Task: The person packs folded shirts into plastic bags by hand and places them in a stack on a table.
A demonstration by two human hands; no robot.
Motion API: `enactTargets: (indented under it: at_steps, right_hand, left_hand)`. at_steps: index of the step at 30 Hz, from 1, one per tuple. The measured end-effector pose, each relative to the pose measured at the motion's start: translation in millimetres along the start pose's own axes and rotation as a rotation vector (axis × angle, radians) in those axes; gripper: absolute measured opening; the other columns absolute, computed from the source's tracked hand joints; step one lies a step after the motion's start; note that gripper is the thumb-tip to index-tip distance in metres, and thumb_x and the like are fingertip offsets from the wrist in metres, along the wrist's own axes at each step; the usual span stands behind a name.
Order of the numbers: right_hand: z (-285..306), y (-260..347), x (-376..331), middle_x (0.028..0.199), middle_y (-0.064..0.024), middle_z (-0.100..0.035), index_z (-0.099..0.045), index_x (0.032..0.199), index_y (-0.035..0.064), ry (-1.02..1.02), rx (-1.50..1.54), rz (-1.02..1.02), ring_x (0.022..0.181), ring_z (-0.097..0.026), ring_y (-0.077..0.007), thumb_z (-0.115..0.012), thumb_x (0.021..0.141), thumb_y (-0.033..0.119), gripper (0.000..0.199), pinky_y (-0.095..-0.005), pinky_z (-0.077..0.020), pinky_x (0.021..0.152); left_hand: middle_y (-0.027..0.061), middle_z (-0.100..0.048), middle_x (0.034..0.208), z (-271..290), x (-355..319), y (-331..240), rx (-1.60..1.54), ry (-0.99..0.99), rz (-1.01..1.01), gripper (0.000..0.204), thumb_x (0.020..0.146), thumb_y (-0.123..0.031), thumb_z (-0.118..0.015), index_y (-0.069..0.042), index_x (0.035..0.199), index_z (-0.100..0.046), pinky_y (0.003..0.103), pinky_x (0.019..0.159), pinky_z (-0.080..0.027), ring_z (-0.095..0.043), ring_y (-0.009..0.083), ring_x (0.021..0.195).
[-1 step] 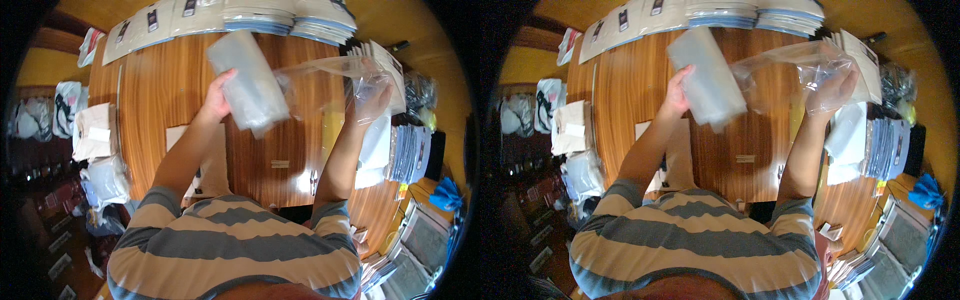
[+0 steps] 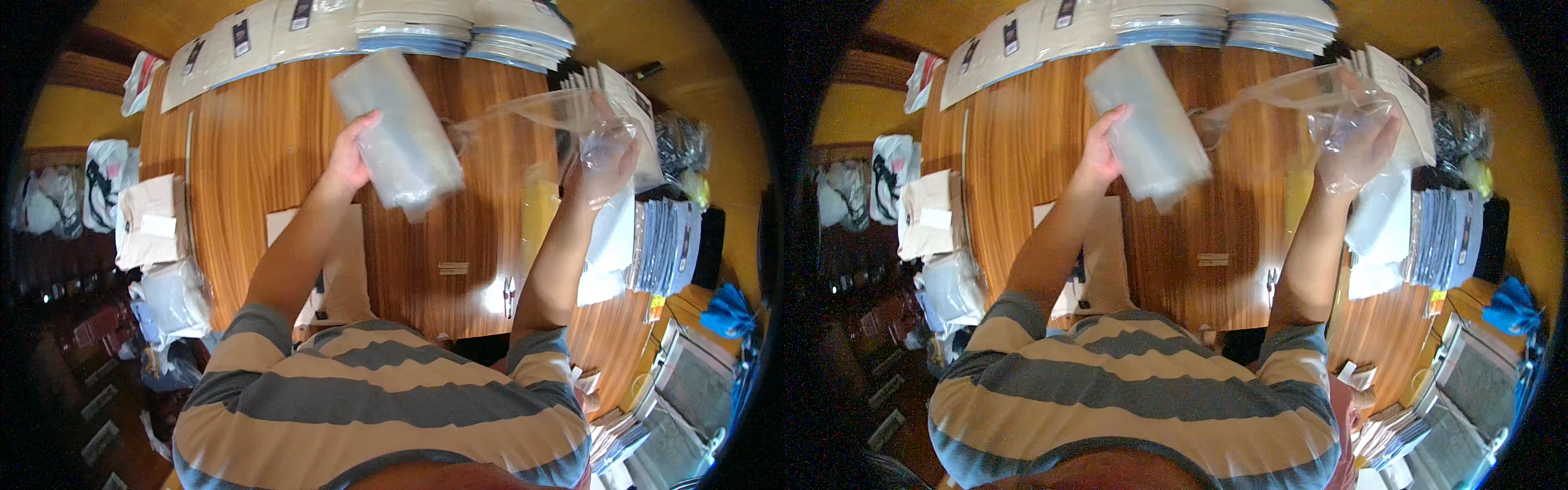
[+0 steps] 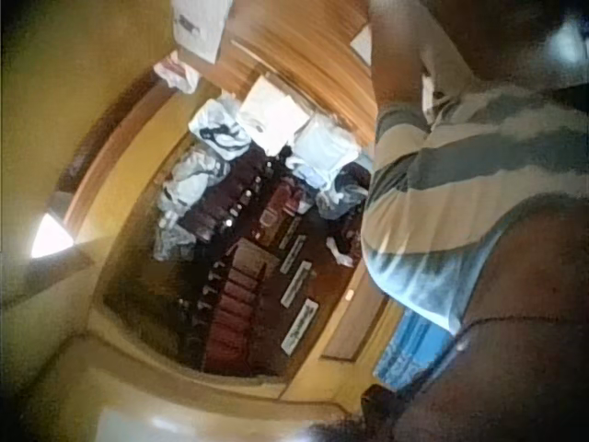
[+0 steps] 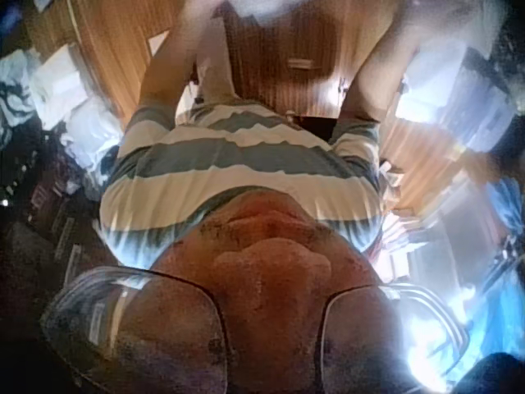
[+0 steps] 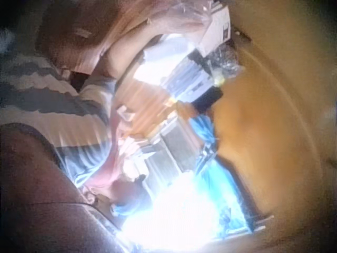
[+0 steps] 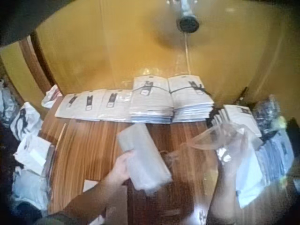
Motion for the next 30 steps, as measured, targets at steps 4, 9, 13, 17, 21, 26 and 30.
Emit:
enactTargets:
  at_steps: [4,9,13,17,21,26,30]
  right_hand:
    - [19,20,-9,0.124,-0.0335,-0.068,-0.051,0.112,0.0006,-0.114,-0.158,0.059,0.098,-0.07,-0.0293,-0.047,0.107,0.019,0.019,-0.0359,-0.0606,0.079]
    - [26,31,-38,0.114,-0.0275,-0.073,-0.052,0.112,0.0081,-0.111,-0.271,0.039,0.07,-0.058,-0.0084,-0.044,0.111,0.025,0.019,-0.023,-0.0469,0.057]
    - [25,37,-71,0.106,-0.0244,-0.075,-0.052,0.109,0.0066,-0.103,-0.251,-0.087,0.064,-0.052,-0.0054,-0.046,0.112,0.031,0.026,-0.0185,-0.0392,0.052]
    - [17,50,-102,0.103,-0.0146,-0.077,-0.063,0.112,0.0043,-0.061,-0.265,-0.305,0.062,-0.052,-0.0055,-0.052,0.11,0.038,0.036,-0.0184,-0.0367,0.051]
    - [-7,57,-123,0.109,-0.0119,-0.075,-0.063,0.122,0.0054,0.04,-0.027,-0.651,0.059,-0.054,-0.0031,-0.055,0.107,0.034,0.033,-0.0137,-0.0381,0.045]
    - [-18,29,-126,0.116,-0.0123,-0.072,-0.061,0.123,0.0074,0.153,0.167,-0.759,0.065,-0.058,-0.002,-0.053,0.108,0.029,0.027,-0.0105,-0.0413,0.043]
    - [1,17,-164,0.118,-0.0182,-0.071,-0.06,0.121,0.0017,-0.034,0.39,-0.817,0.094,-0.074,-0.0248,-0.061,0.105,0.044,0.045,-0.0332,-0.0645,0.079]
  left_hand:
    - [0.0207,-0.06,0.141,-7,59,1,0.088,-0.133,-0.017,0.061,0.098,-0.032,-0.067,0.002,0.145,-0.047,0.053,0.114,-0.044,-0.058,0.0365,0.13]
    - [0.0176,-0.054,0.148,-27,116,-4,0.088,-0.221,-0.107,0.067,0.099,-0.036,-0.069,0.0,0.15,-0.043,0.047,0.118,-0.038,-0.051,0.0332,0.138]
    - [0.0157,-0.049,0.154,-13,74,-25,0.442,-0.206,-0.397,0.074,0.098,-0.035,-0.072,0.0,0.154,-0.039,0.043,0.119,-0.034,-0.046,0.0312,0.142]
    - [0.0161,-0.042,0.162,-34,-44,-15,0.79,-0.059,-0.513,0.091,0.093,-0.037,-0.078,0.0,0.16,-0.03,0.043,0.123,-0.029,-0.037,0.0316,0.15]
    - [0.0209,-0.041,0.162,-67,-118,11,1.204,0.453,-0.68,0.104,0.086,-0.035,-0.086,0.0,0.163,-0.025,0.045,0.124,-0.029,-0.036,0.0315,0.152]
    - [0.0185,-0.065,0.136,-66,-158,42,1.027,0.514,-0.325,0.075,0.088,-0.027,-0.084,0.001,0.148,-0.048,0.041,0.108,-0.049,-0.062,0.0296,0.127]
    - [0.0148,-0.077,0.11,-32,-180,37,0.494,0.271,-0.032,0.033,0.099,-0.018,-0.072,0.001,0.125,-0.064,0.034,0.08,-0.062,-0.076,0.0252,0.098]
Point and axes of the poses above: each hand's wrist, its own x-axis towards the middle knuckle, its own z-axis out of the back of the hand, y = z × x, the point moved 3 cm from there along x, towards the middle knuckle
